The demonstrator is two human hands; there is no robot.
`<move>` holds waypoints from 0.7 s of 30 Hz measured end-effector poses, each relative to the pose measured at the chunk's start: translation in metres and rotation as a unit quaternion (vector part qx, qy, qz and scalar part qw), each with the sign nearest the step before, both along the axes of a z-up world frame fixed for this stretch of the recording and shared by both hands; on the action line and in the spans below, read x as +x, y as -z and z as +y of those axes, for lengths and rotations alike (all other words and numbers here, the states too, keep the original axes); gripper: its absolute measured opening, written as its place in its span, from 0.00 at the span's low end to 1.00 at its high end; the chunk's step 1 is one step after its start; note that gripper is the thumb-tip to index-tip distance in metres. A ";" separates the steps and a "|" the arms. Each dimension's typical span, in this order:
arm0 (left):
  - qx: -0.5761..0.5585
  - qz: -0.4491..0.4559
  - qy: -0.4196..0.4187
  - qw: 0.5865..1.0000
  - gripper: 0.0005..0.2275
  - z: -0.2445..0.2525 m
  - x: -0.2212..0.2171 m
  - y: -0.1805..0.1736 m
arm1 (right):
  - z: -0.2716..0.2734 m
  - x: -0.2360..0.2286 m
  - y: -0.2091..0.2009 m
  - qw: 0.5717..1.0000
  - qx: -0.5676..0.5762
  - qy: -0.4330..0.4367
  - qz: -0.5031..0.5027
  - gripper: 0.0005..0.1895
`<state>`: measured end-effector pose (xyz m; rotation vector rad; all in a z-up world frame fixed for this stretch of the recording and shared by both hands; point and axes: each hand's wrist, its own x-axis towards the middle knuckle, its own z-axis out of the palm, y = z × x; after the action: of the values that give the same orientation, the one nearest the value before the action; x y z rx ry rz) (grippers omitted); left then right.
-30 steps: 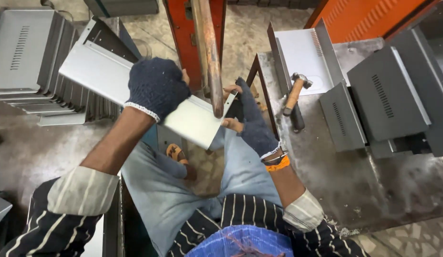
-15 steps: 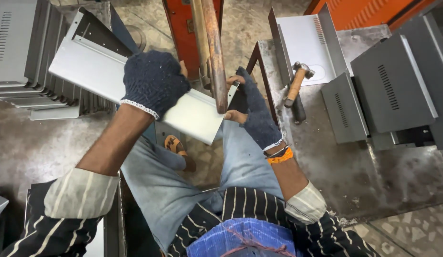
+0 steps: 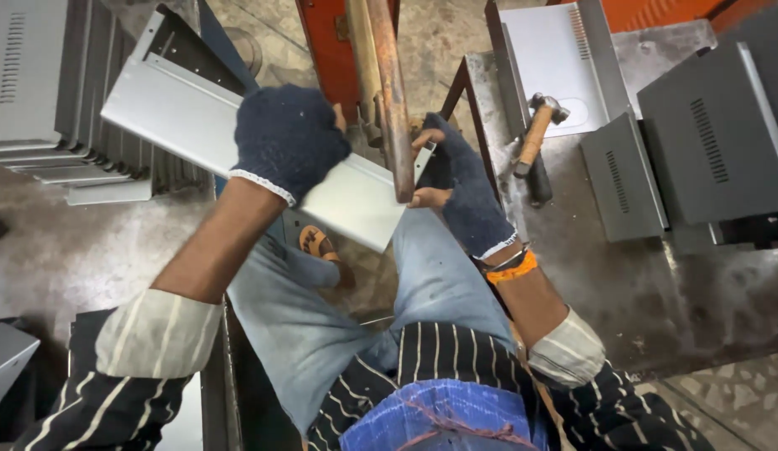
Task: The person sits at a manual sheet-metal bending machine and folds flat metal panels by pulling the bending lever over each panel, then stacks the folded panels on the workbench. They reposition and turn each panel to bend different edges, and near the end they file the edge of a panel.
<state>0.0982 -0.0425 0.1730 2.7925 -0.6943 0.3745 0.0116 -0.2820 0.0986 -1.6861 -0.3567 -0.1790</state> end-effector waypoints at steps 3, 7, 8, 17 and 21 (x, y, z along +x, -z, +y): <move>-0.010 0.001 0.013 1.000 0.15 0.002 0.000 0.004 | -0.007 0.004 0.026 0.998 0.022 0.004 0.054 0.38; 0.035 -0.060 0.021 0.997 0.12 0.007 0.006 0.012 | -0.009 0.007 0.026 0.999 0.029 -0.015 0.005 0.36; 0.008 -0.034 0.017 0.999 0.12 0.003 0.009 0.007 | -0.010 0.010 0.018 0.990 0.112 -0.058 0.070 0.31; -0.006 0.017 0.004 1.000 0.10 -0.014 0.028 -0.003 | -0.016 0.023 0.016 0.952 0.261 -0.085 0.138 0.27; 0.004 -0.004 -0.009 1.000 0.12 -0.017 0.039 0.002 | -0.009 0.030 0.004 0.936 0.322 -0.099 0.104 0.28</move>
<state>0.1375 -0.0596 0.1709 2.8072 -0.6737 0.3875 0.0417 -0.2906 0.0943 -0.9996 -0.2677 0.0356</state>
